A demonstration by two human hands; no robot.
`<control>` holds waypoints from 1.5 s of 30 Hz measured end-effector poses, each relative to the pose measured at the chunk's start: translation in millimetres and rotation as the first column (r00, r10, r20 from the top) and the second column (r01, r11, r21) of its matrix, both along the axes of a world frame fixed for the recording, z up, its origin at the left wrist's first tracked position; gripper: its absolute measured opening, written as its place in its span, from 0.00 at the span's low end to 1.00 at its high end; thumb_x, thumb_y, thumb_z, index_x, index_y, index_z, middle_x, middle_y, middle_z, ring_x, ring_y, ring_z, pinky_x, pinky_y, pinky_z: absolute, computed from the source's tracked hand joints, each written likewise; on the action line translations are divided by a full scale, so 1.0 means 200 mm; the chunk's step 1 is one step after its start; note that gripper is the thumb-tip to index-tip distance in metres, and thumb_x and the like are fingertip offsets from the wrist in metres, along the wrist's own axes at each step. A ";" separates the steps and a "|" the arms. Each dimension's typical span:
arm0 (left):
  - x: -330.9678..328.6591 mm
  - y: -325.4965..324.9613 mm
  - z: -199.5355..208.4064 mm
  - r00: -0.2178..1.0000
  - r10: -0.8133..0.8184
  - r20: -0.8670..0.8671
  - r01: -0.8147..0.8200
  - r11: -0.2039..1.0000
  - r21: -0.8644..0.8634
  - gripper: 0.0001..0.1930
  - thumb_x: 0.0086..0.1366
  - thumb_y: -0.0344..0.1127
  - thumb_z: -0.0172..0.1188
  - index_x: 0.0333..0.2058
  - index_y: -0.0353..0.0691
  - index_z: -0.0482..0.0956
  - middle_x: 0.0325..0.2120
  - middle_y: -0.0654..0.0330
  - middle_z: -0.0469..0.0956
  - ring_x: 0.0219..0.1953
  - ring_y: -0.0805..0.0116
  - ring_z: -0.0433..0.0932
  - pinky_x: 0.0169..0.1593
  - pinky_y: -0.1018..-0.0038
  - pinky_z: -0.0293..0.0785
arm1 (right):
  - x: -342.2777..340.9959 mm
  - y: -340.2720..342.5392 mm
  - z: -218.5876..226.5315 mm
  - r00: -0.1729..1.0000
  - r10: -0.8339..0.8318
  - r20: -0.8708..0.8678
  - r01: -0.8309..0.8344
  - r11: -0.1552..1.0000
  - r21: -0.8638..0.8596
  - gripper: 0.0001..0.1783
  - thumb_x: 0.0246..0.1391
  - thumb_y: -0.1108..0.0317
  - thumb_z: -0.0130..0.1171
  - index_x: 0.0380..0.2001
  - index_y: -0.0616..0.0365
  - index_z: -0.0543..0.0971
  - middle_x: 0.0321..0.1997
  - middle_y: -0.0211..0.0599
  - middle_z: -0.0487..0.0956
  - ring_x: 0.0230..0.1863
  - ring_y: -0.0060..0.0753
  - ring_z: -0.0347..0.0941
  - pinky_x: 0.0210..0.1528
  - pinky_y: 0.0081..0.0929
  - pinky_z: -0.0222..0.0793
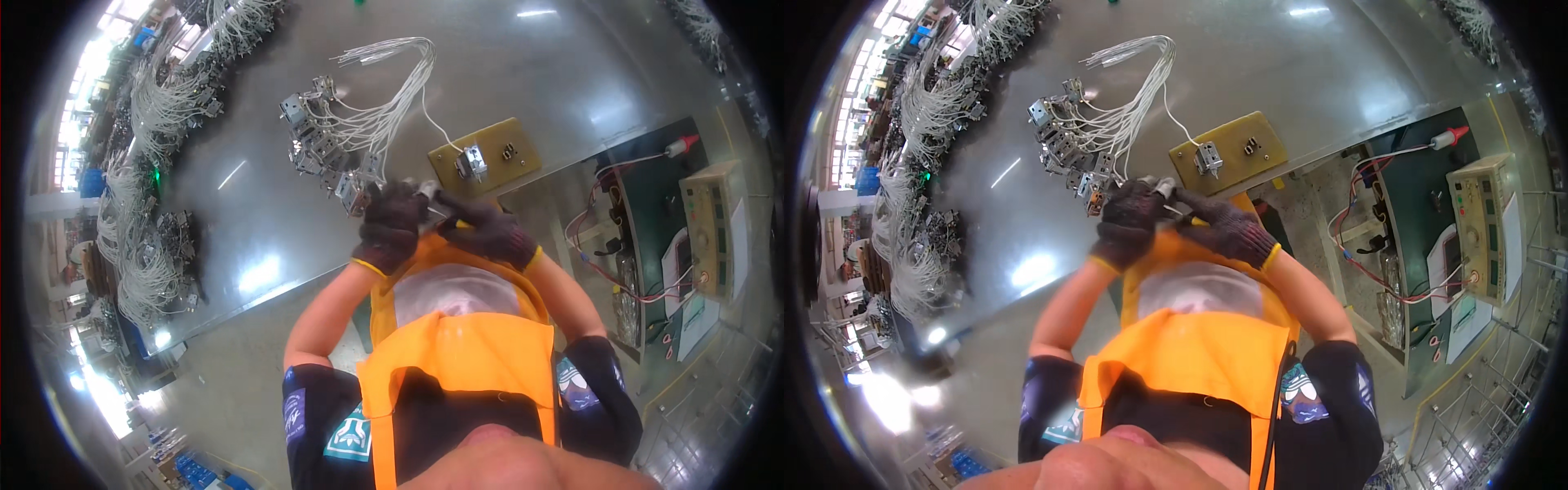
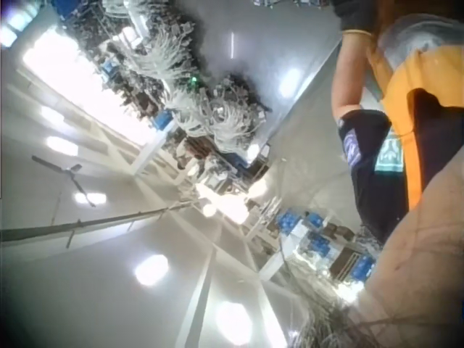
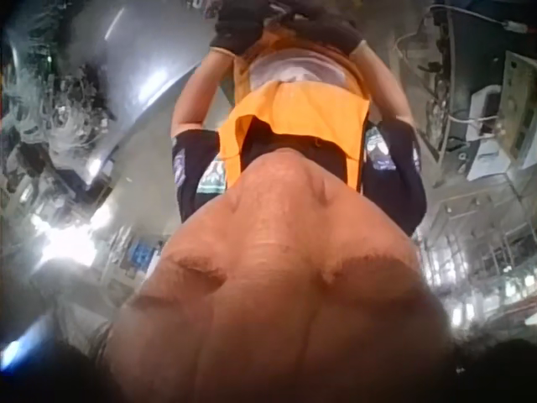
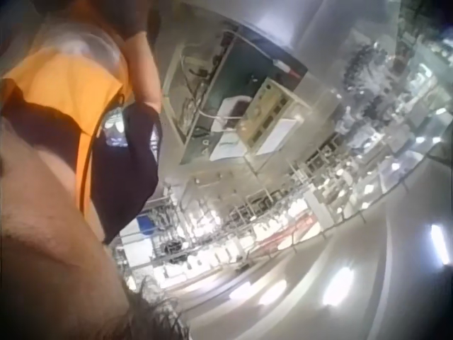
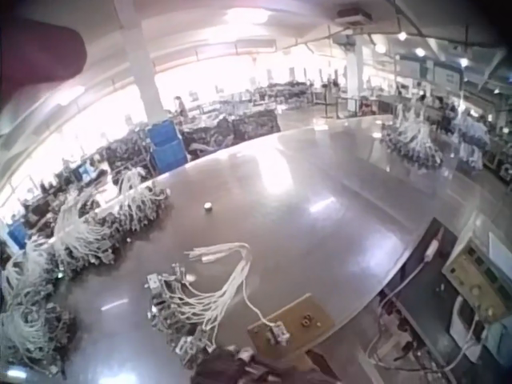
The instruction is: Manually assembling and organizing wire harnesses into connectors at a factory workbench.
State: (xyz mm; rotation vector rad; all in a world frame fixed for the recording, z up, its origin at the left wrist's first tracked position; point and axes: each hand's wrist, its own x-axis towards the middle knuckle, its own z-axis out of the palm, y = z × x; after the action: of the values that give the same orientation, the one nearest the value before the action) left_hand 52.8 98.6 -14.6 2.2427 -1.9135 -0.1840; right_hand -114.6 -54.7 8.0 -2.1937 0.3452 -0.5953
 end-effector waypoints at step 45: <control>-0.17 -0.54 -0.14 0.858 0.097 -0.504 -0.227 0.952 -0.203 0.20 0.64 0.44 0.69 0.47 0.38 0.74 0.33 0.54 0.83 0.37 0.57 0.84 0.44 0.60 0.78 | -0.03 -0.20 0.18 0.872 -0.188 -0.452 -0.053 0.881 -0.469 0.09 0.57 0.68 0.55 0.39 0.55 0.81 0.30 0.48 0.84 0.33 0.54 0.83 0.32 0.48 0.79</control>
State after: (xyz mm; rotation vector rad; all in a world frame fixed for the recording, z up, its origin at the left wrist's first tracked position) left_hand 18.3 -10.0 -42.4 1.9361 -1.3862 -0.4107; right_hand -119.7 -95.6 44.7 -2.8132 0.5966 -0.1487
